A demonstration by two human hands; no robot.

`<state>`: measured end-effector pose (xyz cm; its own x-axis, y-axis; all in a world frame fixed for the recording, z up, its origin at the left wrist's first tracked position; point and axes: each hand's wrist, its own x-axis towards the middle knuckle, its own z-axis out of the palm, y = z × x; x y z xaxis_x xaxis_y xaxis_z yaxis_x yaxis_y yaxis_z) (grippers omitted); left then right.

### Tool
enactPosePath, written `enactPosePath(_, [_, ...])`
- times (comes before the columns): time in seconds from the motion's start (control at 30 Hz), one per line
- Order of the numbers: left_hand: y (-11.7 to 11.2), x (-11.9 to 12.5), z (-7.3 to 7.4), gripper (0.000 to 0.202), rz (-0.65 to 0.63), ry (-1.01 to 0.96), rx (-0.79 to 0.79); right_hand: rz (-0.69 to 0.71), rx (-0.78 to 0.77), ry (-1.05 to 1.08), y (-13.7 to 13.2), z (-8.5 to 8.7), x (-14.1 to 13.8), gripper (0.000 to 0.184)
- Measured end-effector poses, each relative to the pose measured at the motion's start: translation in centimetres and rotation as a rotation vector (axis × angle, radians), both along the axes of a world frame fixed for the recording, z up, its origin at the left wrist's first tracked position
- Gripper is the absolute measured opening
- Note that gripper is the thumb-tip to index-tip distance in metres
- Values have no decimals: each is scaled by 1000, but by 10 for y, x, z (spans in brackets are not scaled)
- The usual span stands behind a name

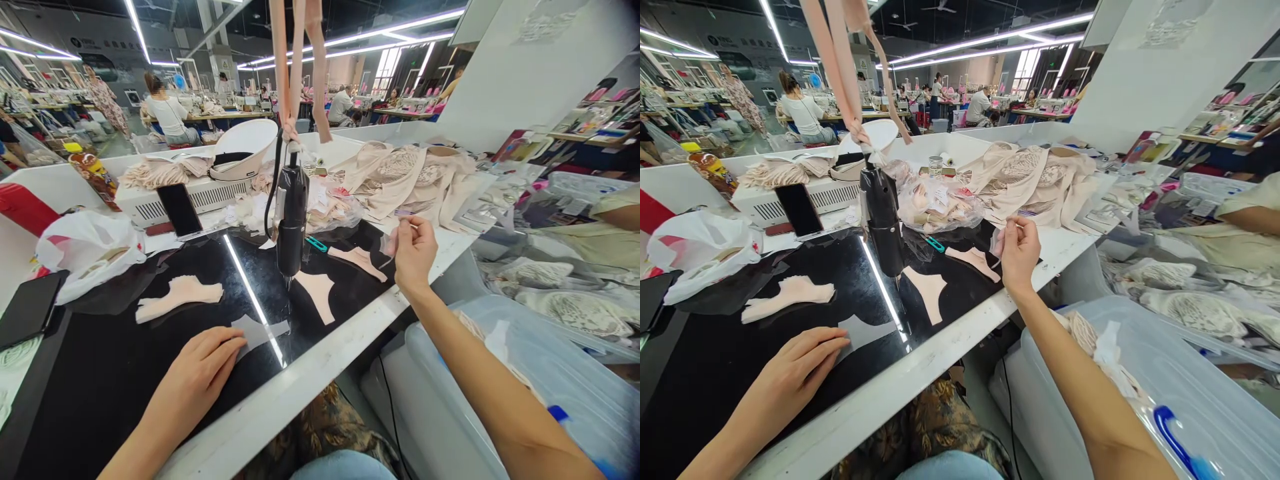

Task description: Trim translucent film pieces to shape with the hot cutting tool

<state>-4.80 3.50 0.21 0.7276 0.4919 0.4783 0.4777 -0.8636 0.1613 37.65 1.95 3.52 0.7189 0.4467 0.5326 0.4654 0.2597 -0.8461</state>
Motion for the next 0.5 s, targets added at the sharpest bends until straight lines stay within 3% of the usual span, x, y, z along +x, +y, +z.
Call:
enactPosePath(0.1, [-1, 1, 0, 21, 1, -33, -40, 124, 2, 44, -12, 10, -31, 31])
enactPosePath(0.27, [-10, 2, 8, 19, 11, -147, -211, 470, -190, 11, -48, 10, -119, 21])
enactPosePath(0.4, [-21, 5, 18, 22, -31, -250, -540, 889, -399, -63, -65, -2, -183, 21])
enactPosePath(0.5, [-28, 11, 25, 22, -79, -403, -837, 1026, -396, -89, -65, -11, -210, 19])
